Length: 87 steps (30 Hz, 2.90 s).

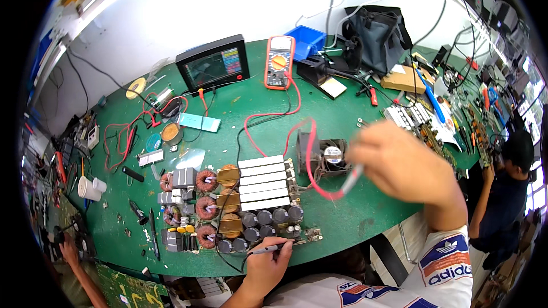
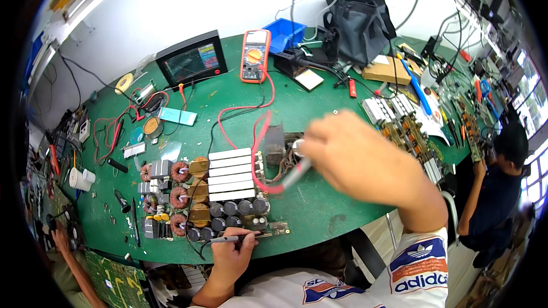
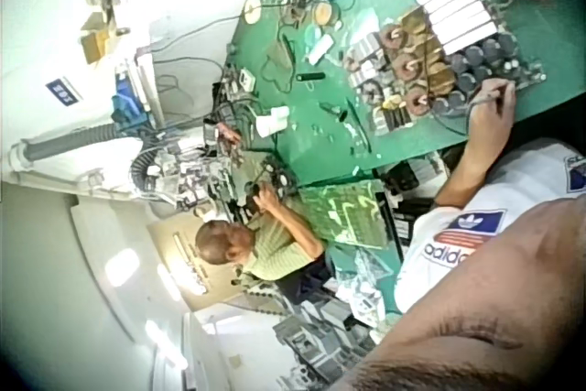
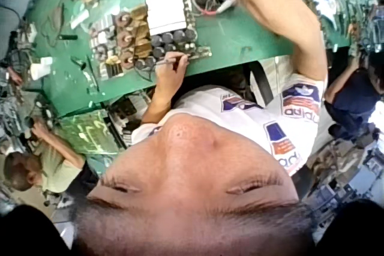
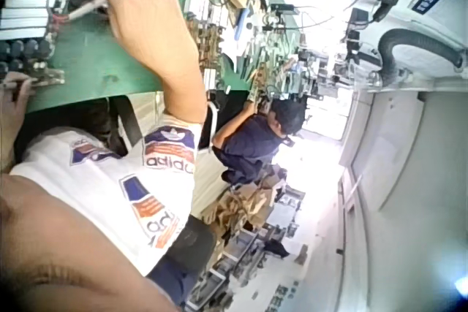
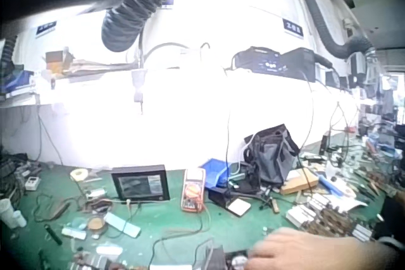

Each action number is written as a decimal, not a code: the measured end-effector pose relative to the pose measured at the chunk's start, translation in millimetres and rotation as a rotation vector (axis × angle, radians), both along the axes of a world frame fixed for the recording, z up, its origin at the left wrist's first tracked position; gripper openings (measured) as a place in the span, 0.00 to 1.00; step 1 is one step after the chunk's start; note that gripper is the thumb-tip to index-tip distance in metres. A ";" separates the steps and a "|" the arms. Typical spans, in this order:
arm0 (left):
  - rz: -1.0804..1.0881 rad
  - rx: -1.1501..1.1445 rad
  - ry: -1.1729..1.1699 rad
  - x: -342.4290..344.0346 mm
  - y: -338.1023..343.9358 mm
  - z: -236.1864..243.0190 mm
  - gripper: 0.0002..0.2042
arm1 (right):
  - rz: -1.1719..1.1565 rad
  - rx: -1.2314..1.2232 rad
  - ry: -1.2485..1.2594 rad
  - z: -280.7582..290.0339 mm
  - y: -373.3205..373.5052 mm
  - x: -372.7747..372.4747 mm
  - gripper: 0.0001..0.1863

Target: The person uses a small brush to clean a circuit board and then uses multimeter probes to test components on the board.

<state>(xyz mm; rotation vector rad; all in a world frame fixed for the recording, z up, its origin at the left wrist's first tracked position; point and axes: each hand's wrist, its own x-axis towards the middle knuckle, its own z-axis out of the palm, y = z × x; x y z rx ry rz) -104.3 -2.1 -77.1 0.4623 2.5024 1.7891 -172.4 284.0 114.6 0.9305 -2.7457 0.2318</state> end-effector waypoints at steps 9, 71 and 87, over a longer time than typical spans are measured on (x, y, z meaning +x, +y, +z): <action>-0.052 -0.058 0.073 -6.3 0.9 5.1 0.08 | -0.257 -0.227 0.220 -61.7 -13.6 -236.6 0.08; -0.124 0.046 0.002 -2.6 -8.7 -5.7 0.13 | -0.227 -1.281 -0.568 -194.0 -52.3 91.8 0.09; -0.265 -0.006 0.019 -10.2 -14.0 -1.9 0.16 | -0.136 -1.163 -0.489 -194.0 -58.2 83.5 0.16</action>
